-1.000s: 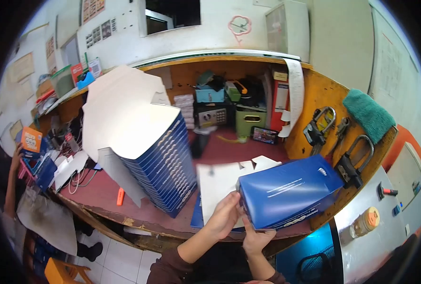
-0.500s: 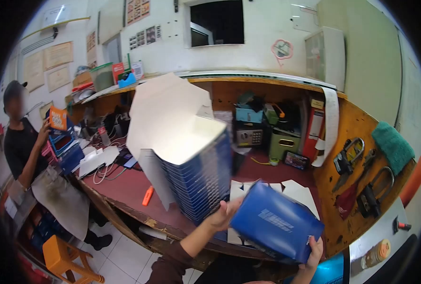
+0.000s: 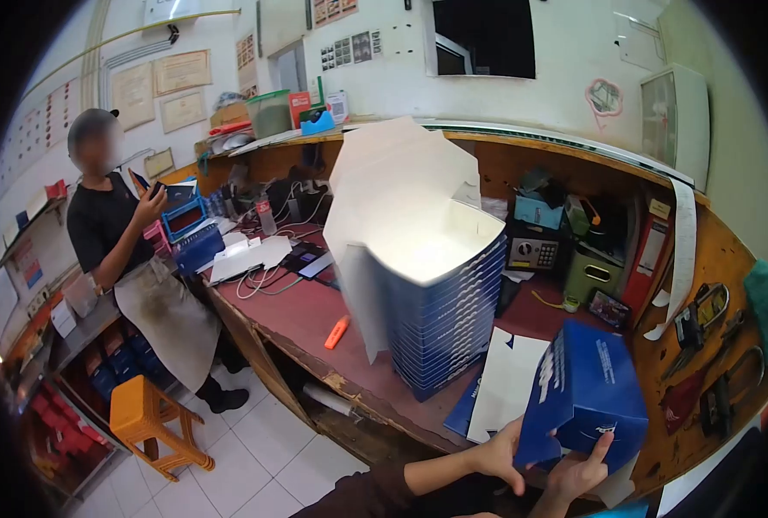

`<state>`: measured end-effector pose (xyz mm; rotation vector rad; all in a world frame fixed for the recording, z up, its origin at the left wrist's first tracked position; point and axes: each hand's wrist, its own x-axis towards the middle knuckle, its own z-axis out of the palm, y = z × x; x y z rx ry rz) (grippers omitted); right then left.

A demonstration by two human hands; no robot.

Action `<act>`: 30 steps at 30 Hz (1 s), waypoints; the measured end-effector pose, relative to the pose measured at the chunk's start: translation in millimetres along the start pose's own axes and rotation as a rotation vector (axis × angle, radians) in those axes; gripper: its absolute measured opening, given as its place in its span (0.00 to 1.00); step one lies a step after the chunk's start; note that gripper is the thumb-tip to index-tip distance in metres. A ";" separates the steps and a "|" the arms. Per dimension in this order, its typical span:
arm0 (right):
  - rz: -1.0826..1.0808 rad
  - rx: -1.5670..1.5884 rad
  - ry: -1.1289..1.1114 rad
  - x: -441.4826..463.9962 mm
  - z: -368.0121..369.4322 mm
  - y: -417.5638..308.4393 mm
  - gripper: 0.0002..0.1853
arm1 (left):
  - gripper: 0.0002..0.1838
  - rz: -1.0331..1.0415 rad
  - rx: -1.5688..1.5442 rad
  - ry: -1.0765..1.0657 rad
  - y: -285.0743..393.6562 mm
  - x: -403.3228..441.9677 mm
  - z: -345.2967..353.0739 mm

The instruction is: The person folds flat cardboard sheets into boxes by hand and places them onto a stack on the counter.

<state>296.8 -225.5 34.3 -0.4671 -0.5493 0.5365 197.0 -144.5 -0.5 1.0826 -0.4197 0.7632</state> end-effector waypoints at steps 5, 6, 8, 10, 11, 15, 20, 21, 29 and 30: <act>0.068 -0.157 0.012 -4.9 3.3 26.2 0.20 | 0.39 -0.207 0.123 0.498 1.1 23.9 21.2; -0.009 -0.243 0.169 -7.1 10.7 32.1 0.19 | 0.39 -0.200 0.132 0.488 0.7 25.2 16.0; -0.011 -0.346 0.072 -1.9 21.8 19.5 0.17 | 0.34 -0.227 0.254 0.305 -2.6 26.4 1.8; -0.311 -0.190 0.339 12.5 13.6 20.0 0.18 | 0.27 -0.243 0.368 0.396 17.9 25.0 8.6; -0.058 -0.166 0.264 17.6 1.5 -0.7 0.17 | 0.25 -0.180 0.687 0.410 30.9 27.4 8.9; 0.453 0.114 -0.107 40.1 -43.1 -34.4 0.12 | 0.23 0.022 1.351 0.222 30.2 16.2 -47.1; -0.063 -0.659 0.314 20.3 -34.2 6.8 0.11 | 0.33 0.171 1.338 0.294 25.3 13.9 -17.2; -0.280 -0.757 0.368 13.7 -42.3 30.5 0.10 | 0.32 0.264 1.255 0.327 11.6 11.8 -16.9; 0.307 0.092 0.028 -0.7 -14.4 42.8 0.11 | 0.13 0.039 0.789 0.431 -16.8 5.0 -25.4; 0.329 0.075 0.025 -3.6 -16.5 41.6 0.11 | 0.13 0.040 0.779 0.458 -19.7 -0.5 -22.9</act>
